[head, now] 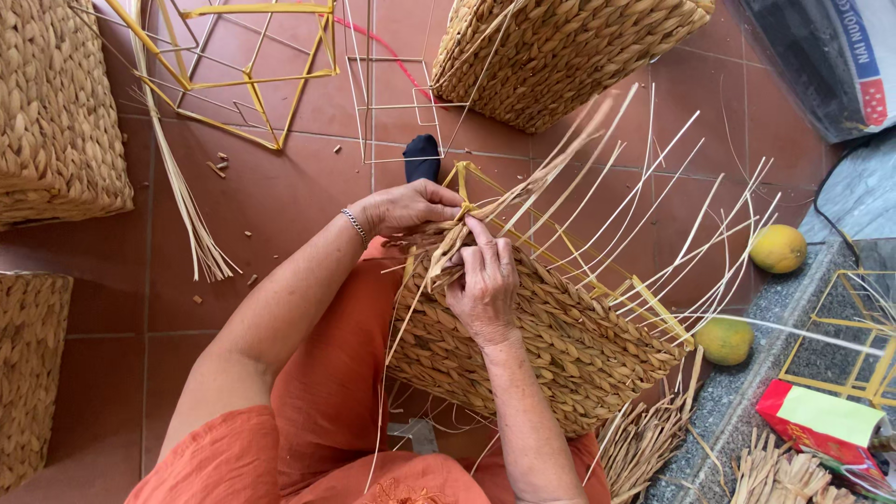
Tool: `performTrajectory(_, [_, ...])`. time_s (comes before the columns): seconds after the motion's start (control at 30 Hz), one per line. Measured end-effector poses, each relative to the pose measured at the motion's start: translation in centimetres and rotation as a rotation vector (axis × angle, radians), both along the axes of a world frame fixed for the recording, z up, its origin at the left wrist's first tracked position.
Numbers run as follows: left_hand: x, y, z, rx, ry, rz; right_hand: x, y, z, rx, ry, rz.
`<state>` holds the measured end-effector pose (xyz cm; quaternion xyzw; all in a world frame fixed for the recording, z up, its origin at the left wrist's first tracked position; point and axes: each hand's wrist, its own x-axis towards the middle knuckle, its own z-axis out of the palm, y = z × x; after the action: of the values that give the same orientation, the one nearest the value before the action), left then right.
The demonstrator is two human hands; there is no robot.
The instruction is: The person sits on the floor with a partially woven water hyacinth basket on their lap and weaves loose strands into the rim, folding and tucking each strand around the yellow frame. They pull strands tight, rotate the basket to reach new sections, and take new strands from a pile beside them.
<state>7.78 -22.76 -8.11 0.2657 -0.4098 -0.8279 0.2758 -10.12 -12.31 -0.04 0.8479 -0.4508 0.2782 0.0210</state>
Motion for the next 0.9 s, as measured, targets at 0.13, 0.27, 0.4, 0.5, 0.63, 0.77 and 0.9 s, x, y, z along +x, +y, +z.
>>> performTrajectory(0.13, [-0.5,0.5,-0.3,0.192,0.208,-0.024,-0.1,-1.2,-0.6,0.042,0.063,-0.001])
performTrajectory(0.27, [-0.7,0.7,0.4,0.094,0.169,0.024,-1.2,-2.1,-1.7,0.101,-0.020,0.035])
performTrajectory(0.4, [-0.4,1.0,1.3,-0.006,-0.049,0.143,-2.0,-1.5,-2.4,0.106,-0.312,-0.053])
performTrajectory(0.5, [-0.6,1.0,1.4,-0.103,-0.246,0.369,-2.2,-0.8,-2.5,0.171,-0.499,-0.166])
performTrajectory(0.63, [1.0,0.3,0.3,0.202,-0.349,0.589,-1.7,-1.3,-2.4,0.000,-0.465,-0.067])
performTrajectory(0.77, [3.7,-0.7,-1.5,0.369,-0.193,0.882,-1.3,-1.4,-2.0,0.116,-0.447,-0.188])
performTrajectory(0.9, [5.3,-1.4,-1.8,0.417,-0.040,1.121,-1.0,-1.3,-1.7,0.091,-0.320,-0.152])
